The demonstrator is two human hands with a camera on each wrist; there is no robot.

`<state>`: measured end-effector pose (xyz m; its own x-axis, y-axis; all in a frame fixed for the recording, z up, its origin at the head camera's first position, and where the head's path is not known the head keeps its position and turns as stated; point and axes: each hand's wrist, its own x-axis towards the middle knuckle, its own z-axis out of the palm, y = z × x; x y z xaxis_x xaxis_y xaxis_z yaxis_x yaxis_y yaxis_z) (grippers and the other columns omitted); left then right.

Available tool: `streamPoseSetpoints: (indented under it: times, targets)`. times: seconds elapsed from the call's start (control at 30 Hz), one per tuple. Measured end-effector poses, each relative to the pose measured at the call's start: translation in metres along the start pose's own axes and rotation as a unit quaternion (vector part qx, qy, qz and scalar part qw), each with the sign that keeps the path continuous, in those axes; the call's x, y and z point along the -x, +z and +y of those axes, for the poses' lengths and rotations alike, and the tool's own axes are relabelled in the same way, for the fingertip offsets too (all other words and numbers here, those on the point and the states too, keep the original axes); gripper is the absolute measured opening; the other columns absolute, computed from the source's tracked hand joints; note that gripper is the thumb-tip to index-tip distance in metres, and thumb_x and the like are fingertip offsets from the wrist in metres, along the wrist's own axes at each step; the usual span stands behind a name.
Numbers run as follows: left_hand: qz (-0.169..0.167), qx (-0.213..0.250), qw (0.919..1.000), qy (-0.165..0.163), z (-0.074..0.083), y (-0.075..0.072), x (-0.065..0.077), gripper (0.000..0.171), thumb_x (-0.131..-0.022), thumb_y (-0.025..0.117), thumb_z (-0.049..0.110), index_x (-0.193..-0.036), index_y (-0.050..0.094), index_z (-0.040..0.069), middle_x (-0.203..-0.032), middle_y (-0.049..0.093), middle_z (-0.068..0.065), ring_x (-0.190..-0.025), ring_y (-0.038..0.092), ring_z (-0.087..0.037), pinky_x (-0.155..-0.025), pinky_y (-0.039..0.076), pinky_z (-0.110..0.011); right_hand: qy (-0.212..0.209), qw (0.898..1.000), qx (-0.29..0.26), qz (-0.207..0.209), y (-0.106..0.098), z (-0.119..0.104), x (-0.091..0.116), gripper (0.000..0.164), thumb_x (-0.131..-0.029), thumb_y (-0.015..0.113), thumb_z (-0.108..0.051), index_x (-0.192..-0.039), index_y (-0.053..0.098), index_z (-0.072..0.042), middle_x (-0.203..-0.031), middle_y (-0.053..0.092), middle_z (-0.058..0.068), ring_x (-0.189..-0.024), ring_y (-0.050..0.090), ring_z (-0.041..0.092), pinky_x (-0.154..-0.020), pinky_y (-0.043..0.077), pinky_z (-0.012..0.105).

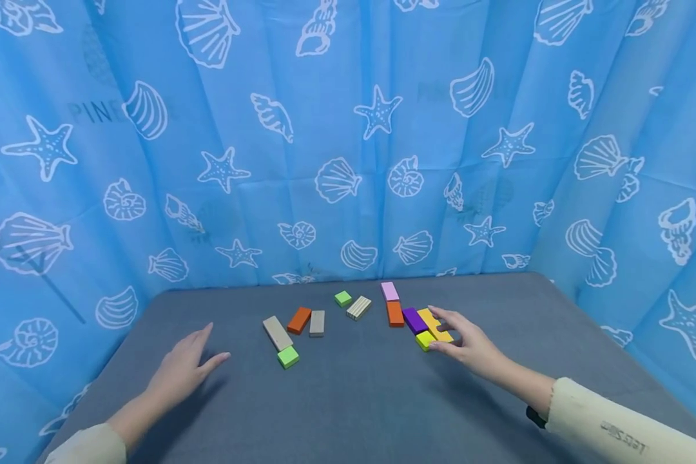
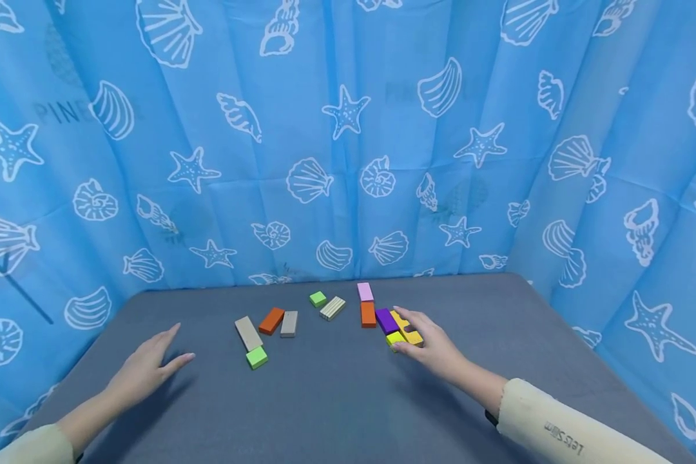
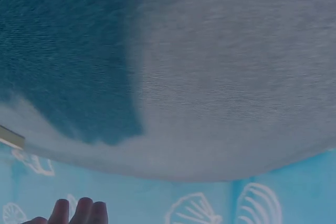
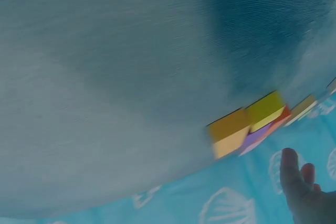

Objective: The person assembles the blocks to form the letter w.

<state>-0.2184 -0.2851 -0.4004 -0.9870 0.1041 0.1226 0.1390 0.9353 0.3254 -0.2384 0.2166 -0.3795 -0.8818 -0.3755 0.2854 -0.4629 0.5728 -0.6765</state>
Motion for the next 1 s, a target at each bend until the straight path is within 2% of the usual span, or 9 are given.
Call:
streamPoseSetpoints:
  times: [0.13,0.23,0.37,0.57,0.8,1.0]
  targets:
    - [-0.022,0.017,0.9996,-0.008,0.008,0.006,-0.008,0.078,-0.095,0.060,0.041,-0.142,0.034,-0.015,-0.138,0.040,-0.039,-0.126,0.037,-0.055,-0.098,0.032,-0.066,-0.002,0.999,-0.040,-0.033,0.014,-0.008,-0.011,0.061,-0.089,0.072,-0.017,-0.141,0.045,0.002,-0.132,0.048,0.030,-0.110,0.055,0.044,-0.080,0.055,0.041]
    - [-0.036,0.023,0.9990,-0.015,0.014,0.011,-0.013,0.078,-0.095,0.060,0.042,-0.143,0.035,-0.014,-0.139,0.040,-0.038,-0.127,0.037,-0.054,-0.099,0.032,-0.065,-0.030,0.997,-0.053,-0.054,0.025,-0.012,-0.019,0.059,-0.089,0.073,-0.016,-0.138,0.048,0.006,-0.127,0.053,0.029,-0.107,0.057,0.044,-0.081,0.054,0.041]
    - [-0.036,0.022,0.9990,-0.016,0.023,0.018,-0.021,0.076,-0.095,0.061,0.042,-0.143,0.036,-0.012,-0.139,0.041,-0.036,-0.128,0.038,-0.053,-0.100,0.032,-0.064,-0.056,0.992,-0.080,-0.083,0.039,-0.016,-0.032,0.054,-0.088,0.073,-0.013,-0.134,0.052,0.007,-0.126,0.056,0.026,-0.106,0.057,0.043,-0.083,0.053,0.036]
    - [-0.032,0.031,0.9990,-0.005,0.034,0.025,-0.033,0.074,-0.094,0.063,0.039,-0.144,0.037,-0.009,-0.139,0.042,-0.034,-0.128,0.039,-0.052,-0.099,0.033,-0.064,-0.065,0.984,-0.119,-0.119,0.062,-0.026,-0.053,0.044,-0.090,0.070,-0.012,-0.130,0.059,0.002,-0.123,0.058,0.021,-0.108,0.055,0.043,-0.084,0.051,0.029]
    - [-0.056,0.049,0.9972,-0.006,0.045,0.035,-0.053,0.077,-0.094,0.062,0.044,-0.144,0.037,-0.009,-0.141,0.041,-0.033,-0.129,0.037,-0.051,-0.101,0.032,-0.063,-0.023,0.976,-0.111,-0.184,0.086,-0.041,-0.077,0.041,-0.092,0.069,-0.019,-0.130,0.063,-0.007,-0.129,0.055,0.014,-0.118,0.052,0.037,-0.091,0.049,0.042]
    - [-0.087,0.053,0.9946,-0.018,0.053,0.041,-0.065,0.075,-0.093,0.064,0.043,-0.144,0.040,-0.008,-0.138,0.044,-0.033,-0.128,0.040,-0.049,-0.101,0.034,-0.060,-0.045,0.968,-0.095,-0.229,0.106,-0.049,-0.098,0.039,-0.092,0.070,-0.016,-0.129,0.064,-0.006,-0.127,0.057,0.013,-0.117,0.053,0.035,-0.092,0.049,0.039]
